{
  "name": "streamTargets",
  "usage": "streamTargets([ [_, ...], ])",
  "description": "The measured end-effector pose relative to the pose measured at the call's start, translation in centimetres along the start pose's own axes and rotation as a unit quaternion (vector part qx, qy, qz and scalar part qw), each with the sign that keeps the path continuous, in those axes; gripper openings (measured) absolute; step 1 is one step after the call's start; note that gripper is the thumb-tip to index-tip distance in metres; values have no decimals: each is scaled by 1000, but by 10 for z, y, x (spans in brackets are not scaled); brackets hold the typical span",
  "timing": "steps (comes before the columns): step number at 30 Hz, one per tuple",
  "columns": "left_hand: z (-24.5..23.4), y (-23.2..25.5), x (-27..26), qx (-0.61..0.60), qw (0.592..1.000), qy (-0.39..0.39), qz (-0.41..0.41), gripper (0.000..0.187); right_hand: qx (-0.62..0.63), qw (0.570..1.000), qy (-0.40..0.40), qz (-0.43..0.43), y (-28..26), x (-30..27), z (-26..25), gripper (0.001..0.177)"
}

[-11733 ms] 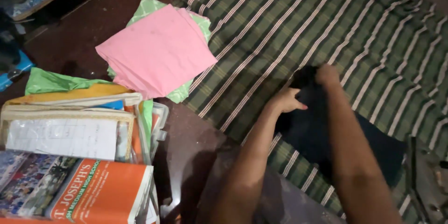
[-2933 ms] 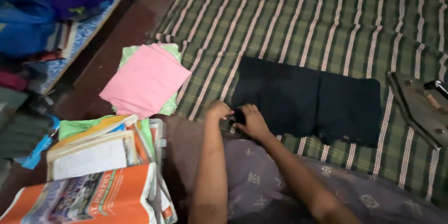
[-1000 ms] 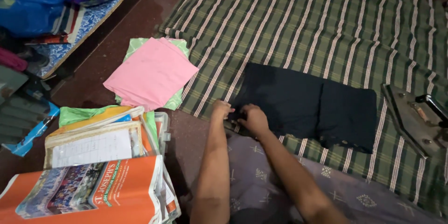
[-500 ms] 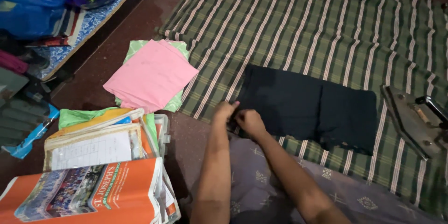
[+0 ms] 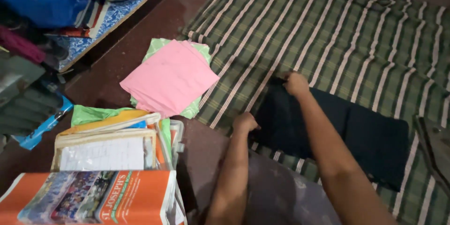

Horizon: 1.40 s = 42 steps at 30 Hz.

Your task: Ironing and folding a black garment on a mat on the floor.

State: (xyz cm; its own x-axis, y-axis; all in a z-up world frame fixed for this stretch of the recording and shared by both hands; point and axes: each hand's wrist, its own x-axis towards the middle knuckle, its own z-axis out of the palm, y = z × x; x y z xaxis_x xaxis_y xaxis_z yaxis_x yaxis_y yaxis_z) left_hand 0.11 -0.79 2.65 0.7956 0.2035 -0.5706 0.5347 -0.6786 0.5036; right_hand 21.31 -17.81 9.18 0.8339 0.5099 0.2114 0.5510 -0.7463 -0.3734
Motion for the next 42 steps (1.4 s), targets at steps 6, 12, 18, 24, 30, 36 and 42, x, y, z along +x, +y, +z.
streamTargets([
  [6,-21,22,-16,38,994,-106,14,58,-243,908,-342,-10,74,63,70,52],
  [12,20,8,38,-38,991,51,120,42,-215,929,-261,-148,129,102,74,49],
  [18,-10,25,13,-118,976,132,126,43,68,994,-20,88,60,75,19,25],
  [24,-3,-6,20,-56,976,200,65,32,284,957,46,17,41,49,67,40],
  [30,-61,70,-73,38,949,313,-6,30,178,970,139,-94,-50,-42,-25,63],
  [36,12,139,-45,275,888,261,260,76,-94,974,187,90,-1,-176,-90,58],
  [42,72,143,-52,331,908,133,221,111,-44,986,151,49,41,-277,18,55],
])
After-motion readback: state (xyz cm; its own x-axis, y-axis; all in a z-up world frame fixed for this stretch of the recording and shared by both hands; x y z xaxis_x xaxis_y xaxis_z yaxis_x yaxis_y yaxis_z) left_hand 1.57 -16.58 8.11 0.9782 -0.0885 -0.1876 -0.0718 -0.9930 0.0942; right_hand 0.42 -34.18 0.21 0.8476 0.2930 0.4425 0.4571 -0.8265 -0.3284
